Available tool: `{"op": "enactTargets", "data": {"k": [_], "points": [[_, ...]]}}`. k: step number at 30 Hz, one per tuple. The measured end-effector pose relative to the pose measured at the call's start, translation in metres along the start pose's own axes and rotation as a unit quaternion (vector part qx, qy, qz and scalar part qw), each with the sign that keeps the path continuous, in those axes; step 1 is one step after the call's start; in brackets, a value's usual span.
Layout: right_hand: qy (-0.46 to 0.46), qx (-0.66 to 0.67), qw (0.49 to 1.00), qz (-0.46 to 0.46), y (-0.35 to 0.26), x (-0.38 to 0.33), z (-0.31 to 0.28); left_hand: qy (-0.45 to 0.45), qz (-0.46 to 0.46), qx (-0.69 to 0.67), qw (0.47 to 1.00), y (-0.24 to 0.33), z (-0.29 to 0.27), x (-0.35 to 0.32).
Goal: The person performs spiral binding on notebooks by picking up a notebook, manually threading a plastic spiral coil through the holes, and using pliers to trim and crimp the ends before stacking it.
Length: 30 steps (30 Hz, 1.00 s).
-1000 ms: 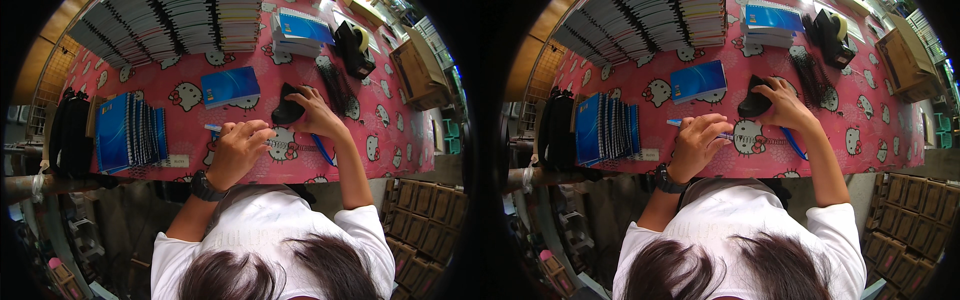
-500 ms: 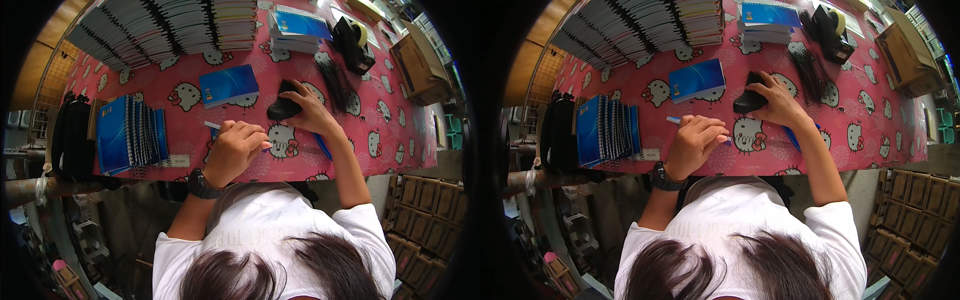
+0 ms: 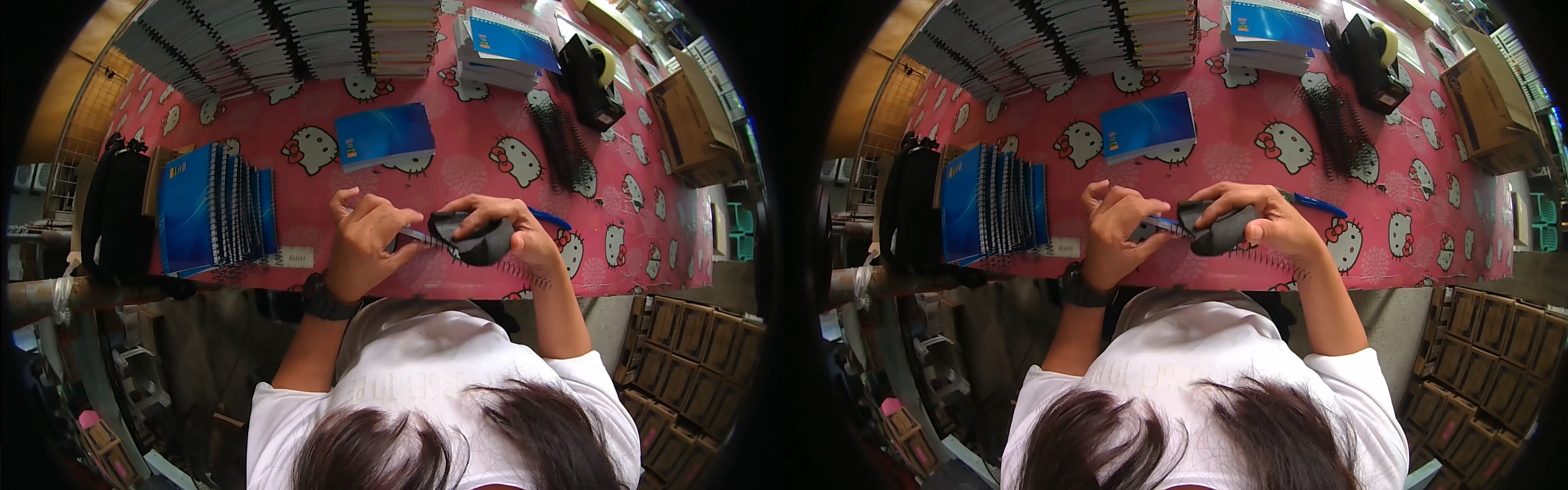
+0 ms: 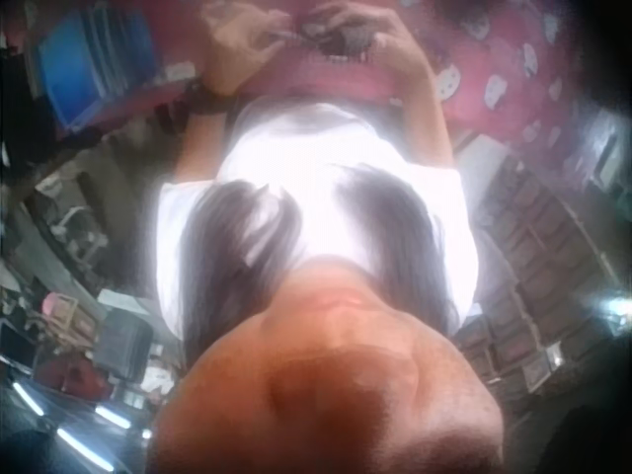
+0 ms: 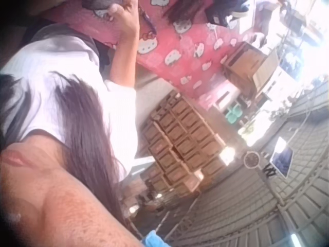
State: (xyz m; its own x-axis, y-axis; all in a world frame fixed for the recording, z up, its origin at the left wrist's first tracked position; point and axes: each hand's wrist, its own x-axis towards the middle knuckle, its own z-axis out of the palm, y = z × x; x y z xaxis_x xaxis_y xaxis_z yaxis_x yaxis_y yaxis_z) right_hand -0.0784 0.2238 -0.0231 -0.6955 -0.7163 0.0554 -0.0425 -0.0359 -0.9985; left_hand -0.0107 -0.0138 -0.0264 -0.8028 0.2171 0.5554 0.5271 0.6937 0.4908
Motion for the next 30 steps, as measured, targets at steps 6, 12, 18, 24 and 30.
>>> {"op": "enactTargets", "data": {"k": [6,12,18,24,30], "points": [[0.008,0.022,0.998,-0.061,-0.002,0.007,0.009,0.019,-0.014,-0.024,0.999,-0.002,0.003,-0.010],[0.019,-0.134,0.991,-0.002,-0.010,0.022,0.009,0.001,-0.026,-0.025,0.999,-0.001,-0.001,-0.011],[0.060,-0.139,0.987,0.061,-0.008,0.030,0.011,0.097,-0.036,0.048,0.993,-0.004,-0.007,-0.009],[-0.027,-0.095,0.995,0.006,-0.011,0.029,0.026,0.058,-0.275,-0.450,0.847,-0.024,0.003,-0.029],[-0.048,0.002,0.997,-0.064,-0.012,0.021,0.019,0.008,-0.272,-0.455,0.848,-0.026,0.007,-0.032]]}}
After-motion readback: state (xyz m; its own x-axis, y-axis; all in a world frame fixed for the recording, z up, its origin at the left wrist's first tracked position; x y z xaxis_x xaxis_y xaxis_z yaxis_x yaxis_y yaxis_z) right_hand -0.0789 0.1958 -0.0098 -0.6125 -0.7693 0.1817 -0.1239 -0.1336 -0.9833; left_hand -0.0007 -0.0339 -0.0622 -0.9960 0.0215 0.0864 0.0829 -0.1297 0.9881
